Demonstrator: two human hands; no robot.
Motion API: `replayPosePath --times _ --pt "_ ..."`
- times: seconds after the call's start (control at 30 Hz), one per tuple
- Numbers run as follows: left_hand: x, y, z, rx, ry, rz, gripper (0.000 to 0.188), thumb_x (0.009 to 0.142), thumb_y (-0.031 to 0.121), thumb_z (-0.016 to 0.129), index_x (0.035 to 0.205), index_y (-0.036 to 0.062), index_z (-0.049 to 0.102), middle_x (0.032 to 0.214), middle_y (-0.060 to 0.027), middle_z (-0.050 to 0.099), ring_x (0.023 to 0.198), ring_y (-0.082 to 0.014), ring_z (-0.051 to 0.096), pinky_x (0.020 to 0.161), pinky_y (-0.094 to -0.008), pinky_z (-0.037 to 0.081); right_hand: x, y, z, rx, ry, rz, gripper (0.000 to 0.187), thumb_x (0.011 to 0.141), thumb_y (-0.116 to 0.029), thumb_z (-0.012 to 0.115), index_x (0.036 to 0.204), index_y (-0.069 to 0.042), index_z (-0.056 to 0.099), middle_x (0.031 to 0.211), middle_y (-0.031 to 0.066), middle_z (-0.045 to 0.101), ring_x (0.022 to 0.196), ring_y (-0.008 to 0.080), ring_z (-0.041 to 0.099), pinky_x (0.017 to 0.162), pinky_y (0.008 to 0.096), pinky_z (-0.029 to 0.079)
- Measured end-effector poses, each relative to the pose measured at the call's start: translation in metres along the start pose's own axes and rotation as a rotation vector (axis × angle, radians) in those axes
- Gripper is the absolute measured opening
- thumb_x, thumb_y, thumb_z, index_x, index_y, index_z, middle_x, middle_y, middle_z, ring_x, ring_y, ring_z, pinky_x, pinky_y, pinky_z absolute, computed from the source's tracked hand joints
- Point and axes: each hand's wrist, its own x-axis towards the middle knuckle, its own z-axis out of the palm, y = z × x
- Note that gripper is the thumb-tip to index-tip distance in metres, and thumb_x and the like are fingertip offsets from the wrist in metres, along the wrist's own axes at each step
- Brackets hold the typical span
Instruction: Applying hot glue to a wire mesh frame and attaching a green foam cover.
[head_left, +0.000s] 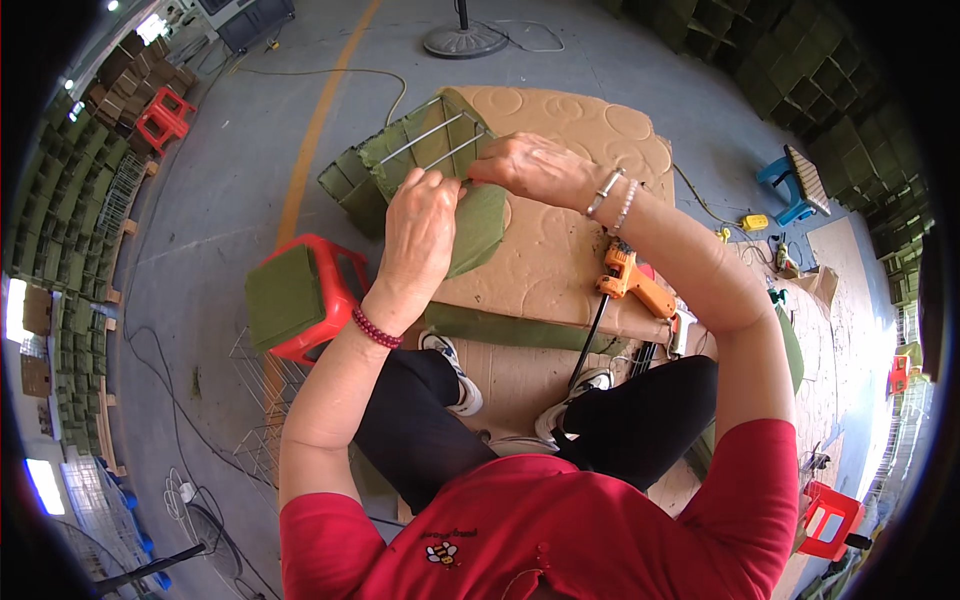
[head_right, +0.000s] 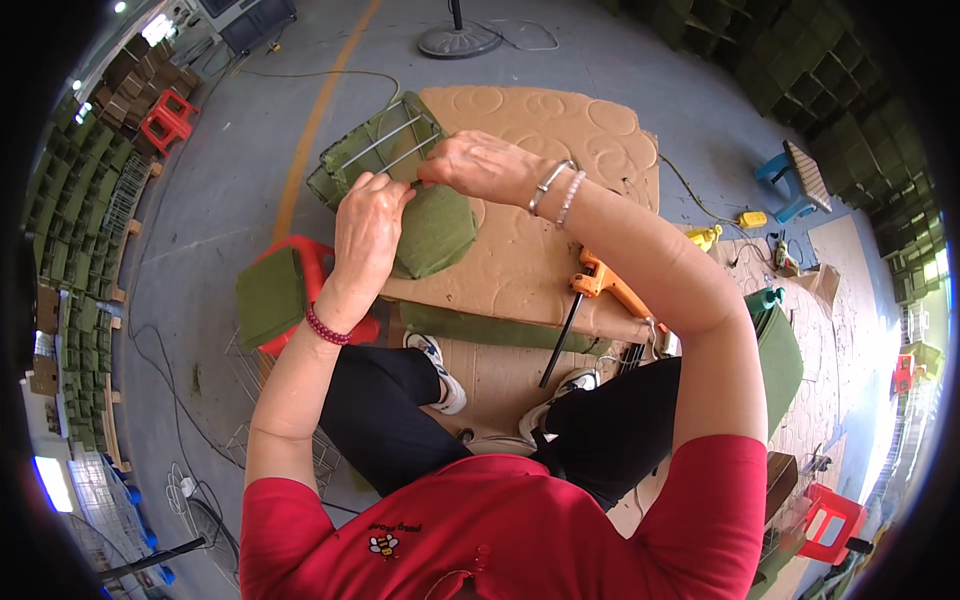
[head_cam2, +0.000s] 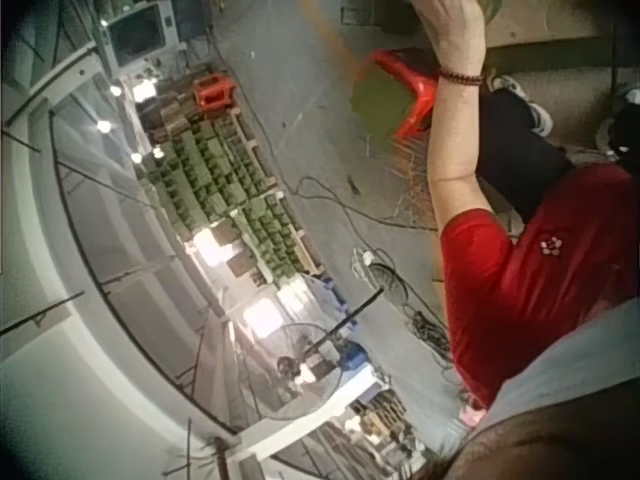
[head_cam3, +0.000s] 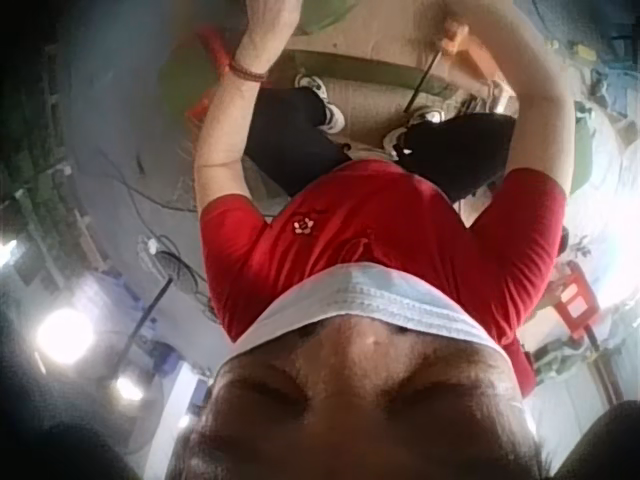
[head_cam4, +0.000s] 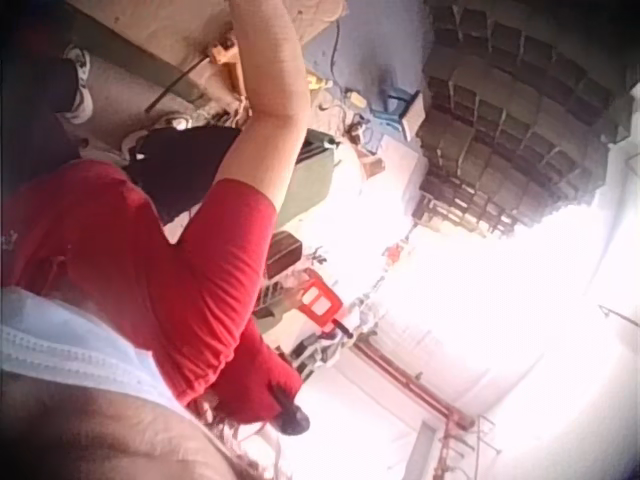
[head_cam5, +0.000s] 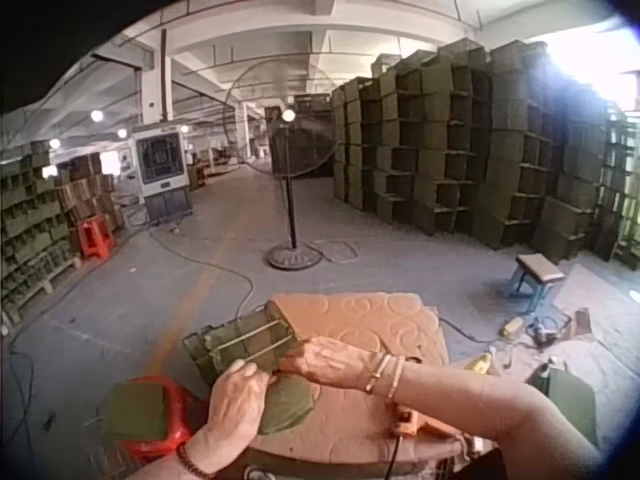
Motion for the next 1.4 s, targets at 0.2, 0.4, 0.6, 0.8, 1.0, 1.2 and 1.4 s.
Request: replayPosePath --times 0.2,0.4,0.6,0.8,1.0,1.2,1.4 --pt "-0.032 -0.001 -0.027 0.051 0.454 -0.099 0.029 0.076 -0.009 0.073 0.103 -0.0009 0.072 0.104 -0.0102 0.07 0.095 -0.0261 0.063 0.081 -0.0353 0.055 -0.031 -0.041 -0.004 0.265 0.58 0.161 0.033 0.083 0.001 0.064 0.115 -0.002 0.066 0.106 0.0183 0.069 0.094 0.0311 0.069 0.083 0.0362 0.056" --pt "-0.055 0.0 -0.004 0.044 0.376 -0.036 0.031 0.072 -0.002 0.078 0.102 0.0006 0.072 0.101 -0.0076 0.069 0.092 -0.0256 0.061 0.079 -0.0355 0.054 -0.03 -0.064 0.031 0.027 0.553 0.145 0.04 0.078 0.004 0.063 0.118 -0.002 0.064 0.119 0.0148 0.063 0.111 0.0311 0.061 0.092 0.0396 0.052" --pt "-0.039 -0.008 -0.007 0.01 0.193 -0.024 0.015 0.078 0.001 0.071 0.092 0.0006 0.068 0.087 -0.0069 0.064 0.087 -0.0241 0.057 0.077 -0.0366 0.049 0.0 -0.043 0.037 0.113 0.412 0.104 0.032 0.077 -0.003 0.063 0.109 0.0 0.064 0.1 0.013 0.063 0.095 0.0296 0.062 0.081 0.0385 0.052" --pt "-0.017 -0.019 -0.017 -0.053 0.063 -0.066 0.008 0.078 -0.003 0.069 0.086 -0.0029 0.069 0.077 -0.0138 0.066 0.073 -0.0279 0.061 0.066 -0.0388 0.05 0.009 -0.024 0.026 0.308 0.153 0.095 0.016 0.09 -0.011 0.064 0.101 0.0 0.068 0.088 0.0162 0.067 0.08 0.0328 0.065 0.075 0.0396 0.054" --pt "-0.041 -0.018 -0.034 -0.232 0.55 -0.223 0.017 0.087 0.0 0.068 0.104 -0.0009 0.073 0.096 -0.0118 0.071 0.08 -0.0262 0.066 0.072 -0.0344 0.054 -0.012 -0.044 0.022 0.434 0.557 0.246 0.021 0.091 -0.007 0.064 0.11 -0.001 0.07 0.109 0.0148 0.071 0.103 0.026 0.069 0.087 0.0331 0.056" --pt "-0.069 -0.021 -0.015 -0.072 0.412 0.009 0.039 0.07 -0.004 0.081 0.107 -0.0001 0.07 0.109 -0.0092 0.068 0.087 -0.0244 0.064 0.072 -0.0336 0.056 -0.026 -0.08 0.05 0.134 0.743 0.22 0.03 0.08 0.003 0.069 0.11 -0.001 0.068 0.113 0.0132 0.068 0.108 0.0289 0.065 0.088 0.0345 0.055" --pt "-0.048 -0.027 -0.007 -0.089 0.275 -0.022 0.031 0.07 -0.008 0.077 0.099 -0.0033 0.068 0.098 -0.0105 0.066 0.085 -0.0273 0.062 0.073 -0.0366 0.053 0.01 -0.065 0.054 0.04 0.655 0.125 0.028 0.077 -0.006 0.071 0.105 -0.002 0.066 0.106 0.0116 0.067 0.102 0.0287 0.065 0.086 0.0362 0.054"
